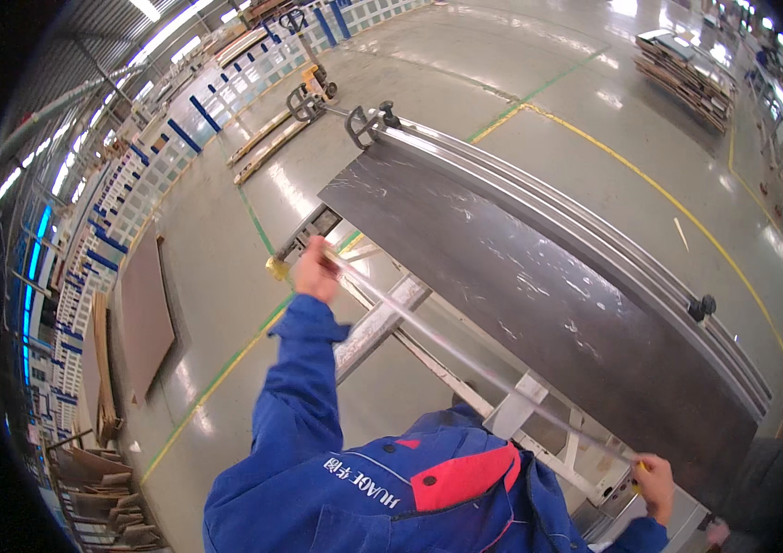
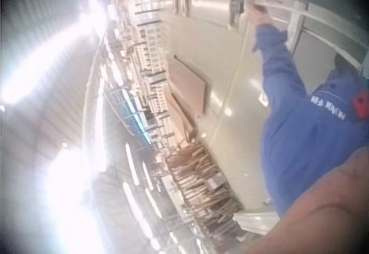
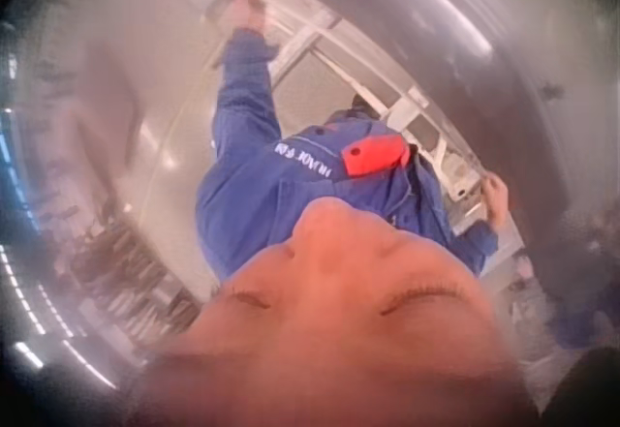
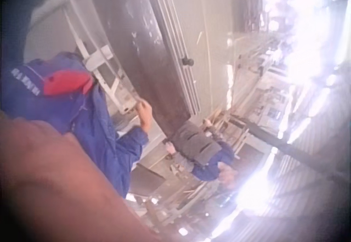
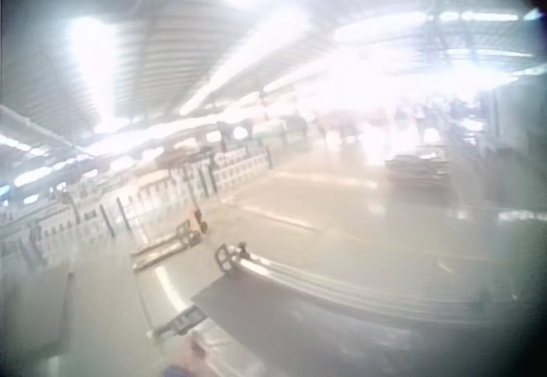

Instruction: The person measures a dark rectangular panel with a tape measure, consults a paper document, and positions the panel on a table saw. They adjust the saw's fence and guide, then feed the panel through the saw to cut it. The person repeats the process with another panel, measuring and cutting it to size.

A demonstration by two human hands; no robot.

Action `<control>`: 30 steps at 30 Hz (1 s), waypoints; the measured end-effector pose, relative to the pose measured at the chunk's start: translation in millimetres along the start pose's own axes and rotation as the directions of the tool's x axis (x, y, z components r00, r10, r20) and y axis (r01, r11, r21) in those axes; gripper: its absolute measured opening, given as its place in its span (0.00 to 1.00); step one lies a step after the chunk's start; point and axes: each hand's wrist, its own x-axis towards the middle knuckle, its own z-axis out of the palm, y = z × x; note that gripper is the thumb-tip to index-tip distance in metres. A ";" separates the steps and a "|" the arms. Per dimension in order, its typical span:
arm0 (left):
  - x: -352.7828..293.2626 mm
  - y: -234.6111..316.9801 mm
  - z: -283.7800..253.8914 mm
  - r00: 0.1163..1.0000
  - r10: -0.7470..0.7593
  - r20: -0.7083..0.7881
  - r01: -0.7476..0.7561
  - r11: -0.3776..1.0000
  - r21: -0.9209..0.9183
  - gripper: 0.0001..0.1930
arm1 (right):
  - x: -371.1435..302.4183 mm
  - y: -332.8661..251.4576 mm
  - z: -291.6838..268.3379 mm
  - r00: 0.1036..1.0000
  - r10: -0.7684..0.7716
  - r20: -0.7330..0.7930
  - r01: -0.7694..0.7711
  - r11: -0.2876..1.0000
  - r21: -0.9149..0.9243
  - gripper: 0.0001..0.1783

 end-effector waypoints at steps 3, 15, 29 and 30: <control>79.2 12.2 -41.9 0.976 0.109 -0.188 -0.092 0.991 0.096 0.11 | -10.1 11.8 -26.4 0.989 0.143 0.030 -0.143 0.990 -0.019 0.10; 5.2 -154.0 29.0 0.940 -0.326 -0.102 0.334 0.814 0.476 0.12 | 84.7 -155.9 174.7 0.993 -0.035 -0.114 0.037 0.999 0.016 0.14; -48.8 -180.1 44.4 0.958 -0.278 -0.069 0.277 0.838 0.470 0.10 | 82.4 -108.1 126.7 0.970 -0.161 -0.181 0.157 0.987 -0.037 0.14; -56.2 -184.6 44.9 0.961 -0.261 -0.095 0.275 0.847 0.455 0.10 | 83.2 -94.9 116.4 0.975 -0.113 -0.192 0.099 0.992 -0.083 0.14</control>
